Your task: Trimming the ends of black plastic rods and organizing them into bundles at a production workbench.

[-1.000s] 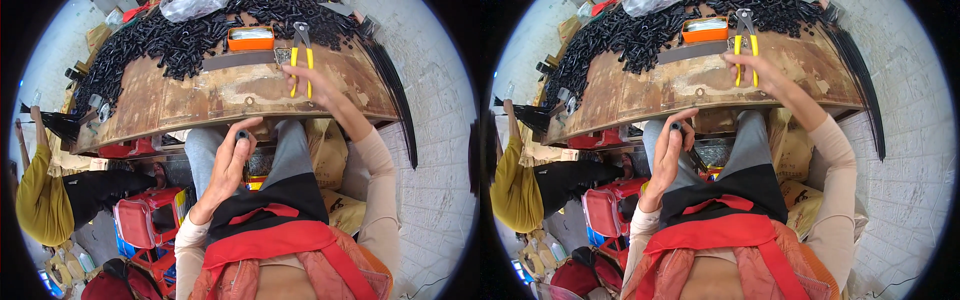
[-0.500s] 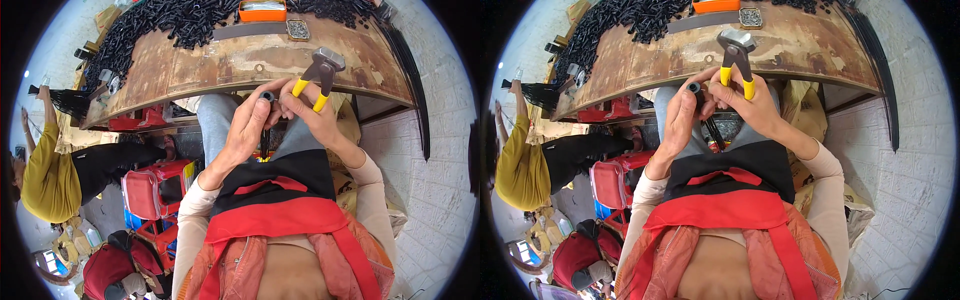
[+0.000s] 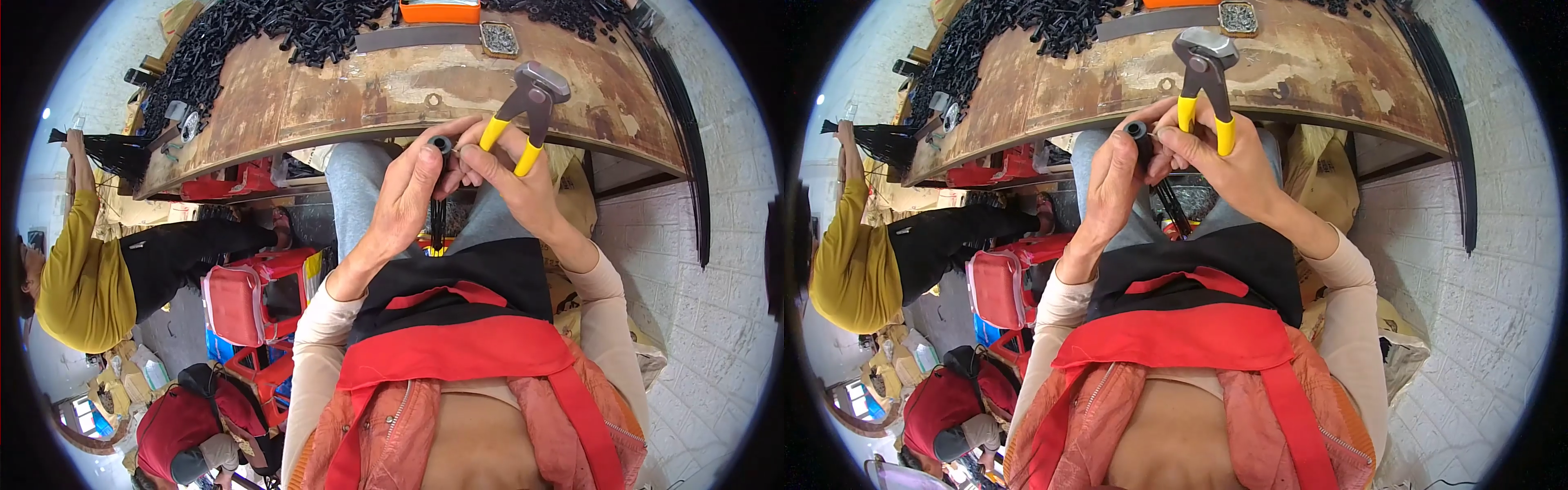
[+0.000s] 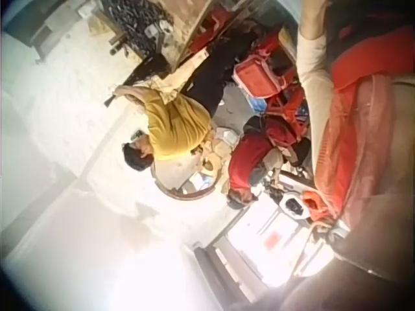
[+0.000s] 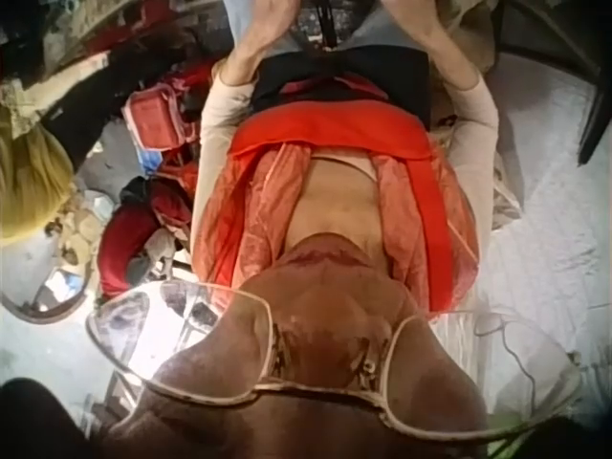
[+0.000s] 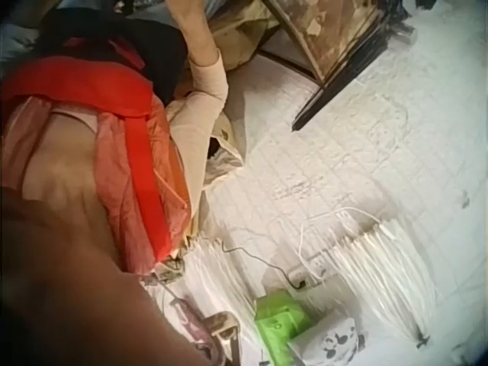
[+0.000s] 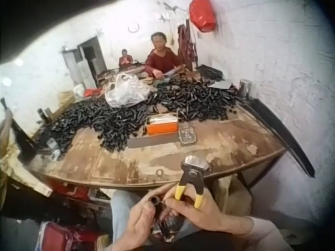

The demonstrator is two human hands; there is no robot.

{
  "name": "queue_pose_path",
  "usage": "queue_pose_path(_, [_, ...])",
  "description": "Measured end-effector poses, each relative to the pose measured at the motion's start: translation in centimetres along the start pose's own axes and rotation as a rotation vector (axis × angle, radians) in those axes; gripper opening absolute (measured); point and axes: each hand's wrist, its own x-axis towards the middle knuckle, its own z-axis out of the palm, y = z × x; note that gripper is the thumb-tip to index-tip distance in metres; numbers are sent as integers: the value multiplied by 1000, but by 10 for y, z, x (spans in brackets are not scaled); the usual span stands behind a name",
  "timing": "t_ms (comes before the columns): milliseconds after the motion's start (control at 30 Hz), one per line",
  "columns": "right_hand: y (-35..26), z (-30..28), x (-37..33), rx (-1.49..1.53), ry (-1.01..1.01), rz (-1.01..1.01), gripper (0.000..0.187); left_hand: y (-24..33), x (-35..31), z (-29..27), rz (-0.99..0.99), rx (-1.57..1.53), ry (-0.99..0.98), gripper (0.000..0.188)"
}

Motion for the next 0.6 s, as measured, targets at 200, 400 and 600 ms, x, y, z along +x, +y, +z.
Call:
queue_pose_path(200, [-5,3,3,6,-19,2,10,6,-1,-2,-39,21,8,58])
queue_pose_path(400, [0,8,3,14,9,-83,7,4,-2,-6,-59,8,-11,58])
queue_pose_path(600, [8,2,15,-395,74,-335,20,1,-4,-16,-129,-83,-81,62])
